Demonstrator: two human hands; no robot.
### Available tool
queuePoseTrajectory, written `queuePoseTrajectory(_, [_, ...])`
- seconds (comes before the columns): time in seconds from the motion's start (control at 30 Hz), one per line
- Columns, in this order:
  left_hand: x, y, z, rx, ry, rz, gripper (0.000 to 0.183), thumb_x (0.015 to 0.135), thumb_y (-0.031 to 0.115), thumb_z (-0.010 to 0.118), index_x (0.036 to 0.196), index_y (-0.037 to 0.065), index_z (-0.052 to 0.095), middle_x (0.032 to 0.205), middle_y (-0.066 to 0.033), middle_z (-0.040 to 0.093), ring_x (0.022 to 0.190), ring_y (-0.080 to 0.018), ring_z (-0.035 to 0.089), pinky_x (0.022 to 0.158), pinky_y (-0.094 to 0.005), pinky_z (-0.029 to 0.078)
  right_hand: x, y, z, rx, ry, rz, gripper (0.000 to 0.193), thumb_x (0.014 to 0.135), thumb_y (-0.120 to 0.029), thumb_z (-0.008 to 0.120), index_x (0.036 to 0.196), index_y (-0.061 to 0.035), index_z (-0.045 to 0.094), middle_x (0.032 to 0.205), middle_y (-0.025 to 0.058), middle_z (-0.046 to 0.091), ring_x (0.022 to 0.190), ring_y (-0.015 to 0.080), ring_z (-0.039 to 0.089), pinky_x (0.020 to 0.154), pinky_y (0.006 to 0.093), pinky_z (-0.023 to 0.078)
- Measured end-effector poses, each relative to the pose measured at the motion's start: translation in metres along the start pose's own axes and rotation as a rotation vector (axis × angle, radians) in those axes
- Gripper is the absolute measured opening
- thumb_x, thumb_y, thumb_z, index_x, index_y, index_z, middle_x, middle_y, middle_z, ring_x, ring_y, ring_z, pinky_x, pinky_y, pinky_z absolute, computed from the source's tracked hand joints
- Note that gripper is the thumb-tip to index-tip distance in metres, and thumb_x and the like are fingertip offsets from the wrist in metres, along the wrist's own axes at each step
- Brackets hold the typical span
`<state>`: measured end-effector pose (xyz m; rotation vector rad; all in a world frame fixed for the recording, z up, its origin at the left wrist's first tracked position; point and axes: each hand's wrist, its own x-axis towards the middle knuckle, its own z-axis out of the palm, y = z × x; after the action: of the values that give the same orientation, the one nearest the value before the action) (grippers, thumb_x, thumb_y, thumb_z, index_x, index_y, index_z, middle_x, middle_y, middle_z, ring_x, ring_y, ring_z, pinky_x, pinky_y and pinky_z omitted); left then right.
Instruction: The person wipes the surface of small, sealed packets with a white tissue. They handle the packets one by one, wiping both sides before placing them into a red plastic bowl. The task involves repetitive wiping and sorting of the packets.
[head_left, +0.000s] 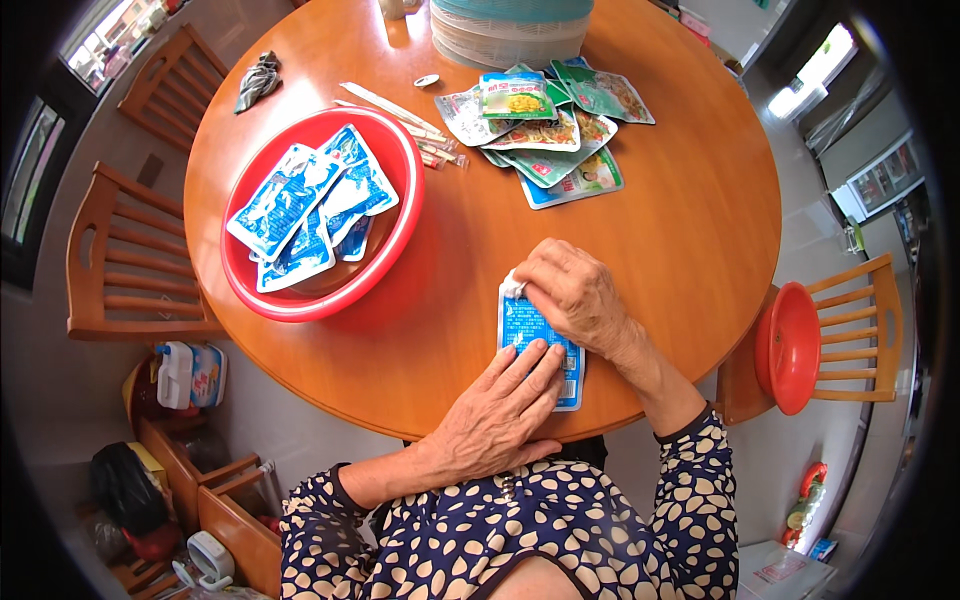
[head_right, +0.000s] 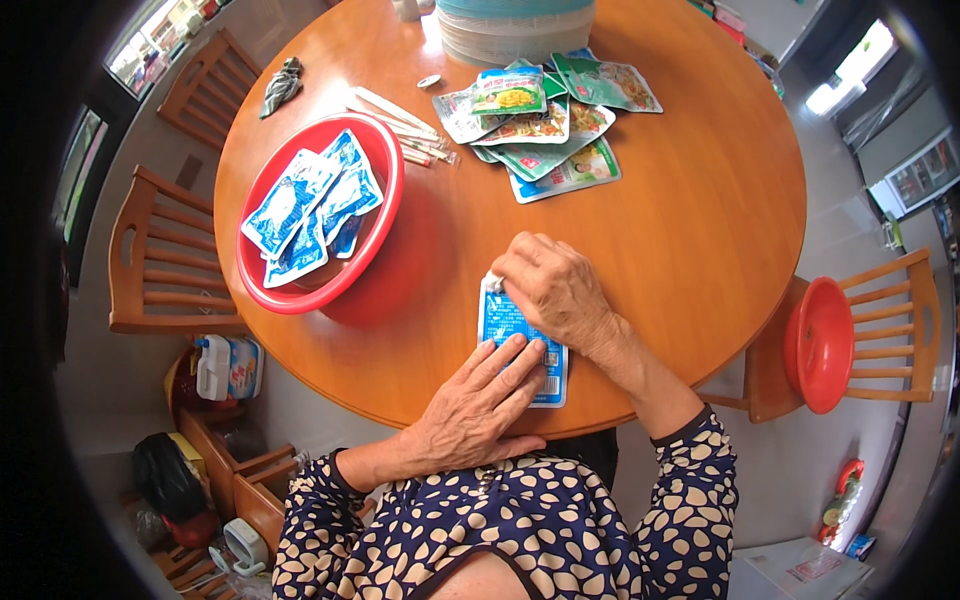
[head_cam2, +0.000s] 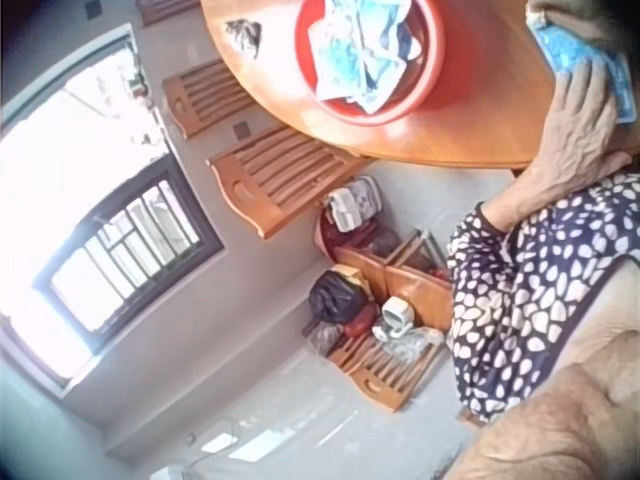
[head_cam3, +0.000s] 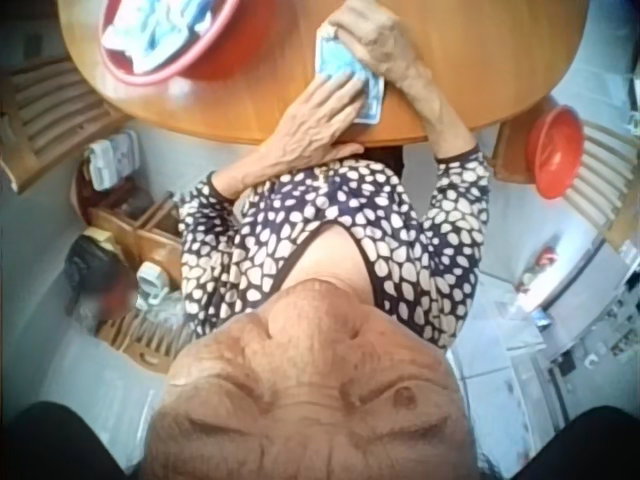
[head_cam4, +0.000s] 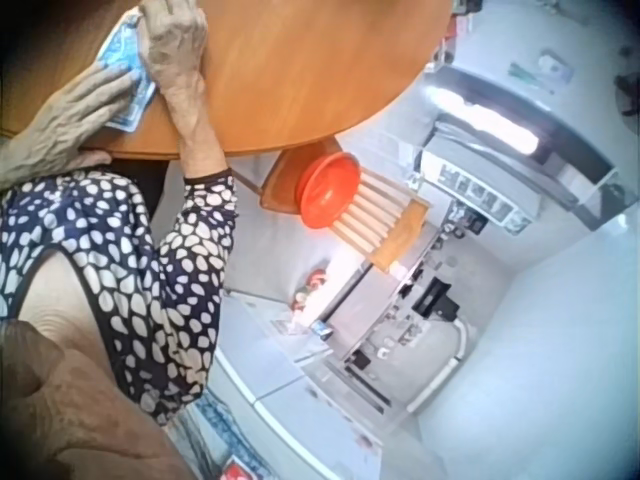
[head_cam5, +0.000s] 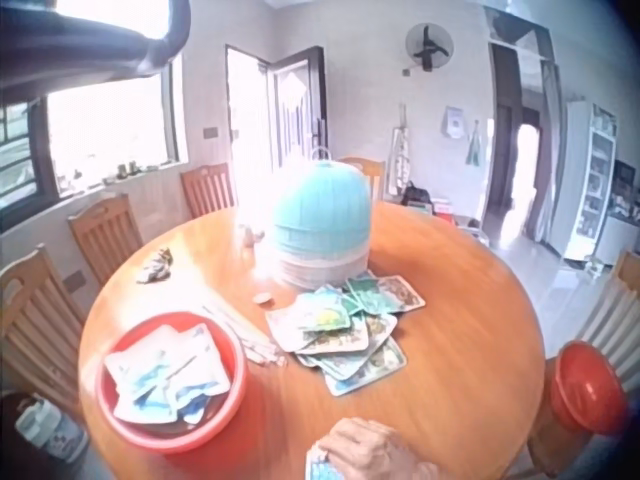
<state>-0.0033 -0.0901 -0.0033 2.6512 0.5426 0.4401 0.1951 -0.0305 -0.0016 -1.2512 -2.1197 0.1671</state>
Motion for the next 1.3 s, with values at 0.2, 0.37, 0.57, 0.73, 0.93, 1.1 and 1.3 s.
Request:
queuePoseTrajectory(0.2, [-0.002,0.001,0.001,0.000,0.021,-0.002,0.069,0.082,0.047,0.071,0.128,-0.002,0.056,0.147,-0.0188,0.042,0.138,-0.0334,0.039,0.113,-0.0483,0.032,-0.005,0.026,-0.008,0.028,0.237,0.297,0.011,0.084,0.003,0.059,0.094,-0.0026,0.061,0.089,0.0136,0.058,0.076,0.0332,0.063,0.065,0.0412,0.052])
queuePoseTrajectory(0.37, [-0.014,0.005,0.010,0.088,0.103,0.118,0.061,0.081,0.039,0.074,0.126,0.000,0.060,0.141,-0.0158,0.049,0.129,-0.0305,0.049,0.105,-0.0455,0.043,-0.012,0.041,-0.014,0.037,0.335,0.426,0.011,0.085,0.005,0.059,0.093,-0.0013,0.060,0.087,0.0145,0.060,0.076,0.0340,0.063,0.065,0.0406,0.051])
queuePoseTrajectory(0.57, [-0.018,-0.006,-0.001,-0.030,0.324,0.180,0.032,0.092,0.020,0.065,0.112,-0.004,0.063,0.115,-0.0167,0.066,0.104,-0.0312,0.066,0.091,-0.0403,0.054,-0.014,0.041,-0.015,0.061,0.352,0.392,0.011,0.085,0.004,0.059,0.094,-0.0015,0.060,0.086,0.0134,0.060,0.075,0.0291,0.064,0.062,0.0380,0.051])
queuePoseTrajectory(0.73, [0.014,0.013,-0.054,-0.723,0.688,-0.235,0.025,0.103,0.011,0.046,0.108,-0.008,0.061,0.102,-0.0158,0.069,0.097,-0.0221,0.068,0.081,-0.0324,0.056,-0.012,0.049,-0.020,0.539,0.496,0.620,0.016,0.093,0.002,0.058,0.107,-0.0037,0.064,0.083,0.0006,0.058,0.063,0.0061,0.054,0.051,0.0245,0.045])
queuePoseTrajectory(0.93, [0.025,-0.033,-0.028,-1.458,0.735,-0.691,0.034,0.106,0.030,0.044,0.109,0.000,0.060,0.101,-0.0060,0.066,0.088,-0.0090,0.063,0.077,-0.0252,0.054,-0.008,0.015,-0.042,0.771,0.686,0.480,0.024,0.096,0.001,0.055,0.117,-0.0039,0.063,0.086,0.0002,0.059,0.064,0.0055,0.055,0.053,0.0219,0.047])
queuePoseTrajectory(1.1, [0.027,-0.044,-0.017,-1.456,0.630,-0.692,0.031,0.100,0.017,0.055,0.124,-0.003,0.049,0.114,-0.0114,0.063,0.099,-0.0143,0.064,0.086,-0.0303,0.055,-0.008,-0.016,0.002,0.355,0.367,0.266,0.024,0.089,0.005,0.061,0.110,-0.0040,0.068,0.097,0.0097,0.059,0.086,0.0226,0.063,0.070,0.0312,0.052])
queuePoseTrajectory(1.3, [0.021,-0.057,-0.017,-1.577,0.548,-0.651,0.034,0.095,0.002,0.055,0.127,-0.006,0.047,0.117,-0.0141,0.064,0.101,-0.0162,0.065,0.092,-0.0300,0.052,-0.017,-0.022,0.003,-0.135,0.144,0.014,0.024,0.083,-0.001,0.067,0.106,-0.0056,0.069,0.098,0.0089,0.053,0.088,0.0268,0.058,0.074,0.0368,0.052])
